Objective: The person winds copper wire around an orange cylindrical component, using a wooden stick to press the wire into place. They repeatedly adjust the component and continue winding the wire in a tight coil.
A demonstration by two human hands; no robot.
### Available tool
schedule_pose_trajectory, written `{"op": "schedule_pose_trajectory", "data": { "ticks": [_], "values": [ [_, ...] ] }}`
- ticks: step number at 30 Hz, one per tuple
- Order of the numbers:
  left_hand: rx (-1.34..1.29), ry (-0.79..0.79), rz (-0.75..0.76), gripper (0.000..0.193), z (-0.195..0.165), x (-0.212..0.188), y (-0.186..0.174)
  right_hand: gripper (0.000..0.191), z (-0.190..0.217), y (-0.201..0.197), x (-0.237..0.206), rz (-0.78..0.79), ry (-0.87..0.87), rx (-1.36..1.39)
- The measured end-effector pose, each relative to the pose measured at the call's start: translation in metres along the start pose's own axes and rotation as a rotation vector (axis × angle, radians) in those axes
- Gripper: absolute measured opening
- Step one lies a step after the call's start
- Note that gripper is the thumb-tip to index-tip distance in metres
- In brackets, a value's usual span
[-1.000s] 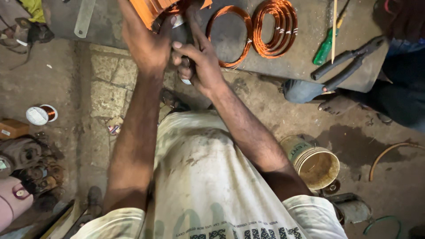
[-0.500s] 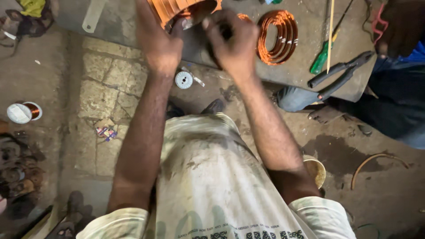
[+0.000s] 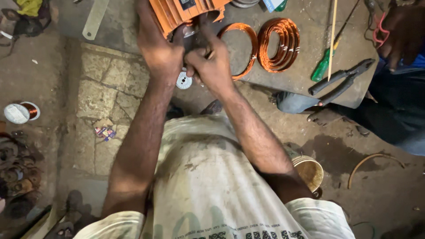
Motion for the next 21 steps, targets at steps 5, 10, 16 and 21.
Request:
{"op": "schedule_pose_trajectory", "data": {
  "ticks": [5,10,16,21],
  "values": [
    [-0.024,-0.001,0.046,0.093,0.004,-0.002,0.001,0.081,0.005,-0.025,0.0,-0.028,-0.068,-0.201],
    [-0.058,-0.076,0.067,0.094,0.006,-0.001,0.001,0.04,0.05,-0.054,-0.027,-0.385,-0.641,-0.658],
    [-0.1,0.025,0.143,0.109,-0.004,0.004,-0.006,0.065,0.078,-0.038,-0.036,-0.422,-1.027,-0.845],
    [-0.215,-0.013,0.206,0.107,0.003,-0.001,-0.011,0.045,0.076,-0.036,-0.043,-0.415,-1.105,-0.945]
  ]
}}
Point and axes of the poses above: each hand's wrist, its own x-axis towards the middle knuckle, its own y-axis out of the palm, z = x × y, the point moved 7 cm from there along x, towards the middle knuckle, and after that the axes turned 9 degrees about y, right-handed, at the moved point
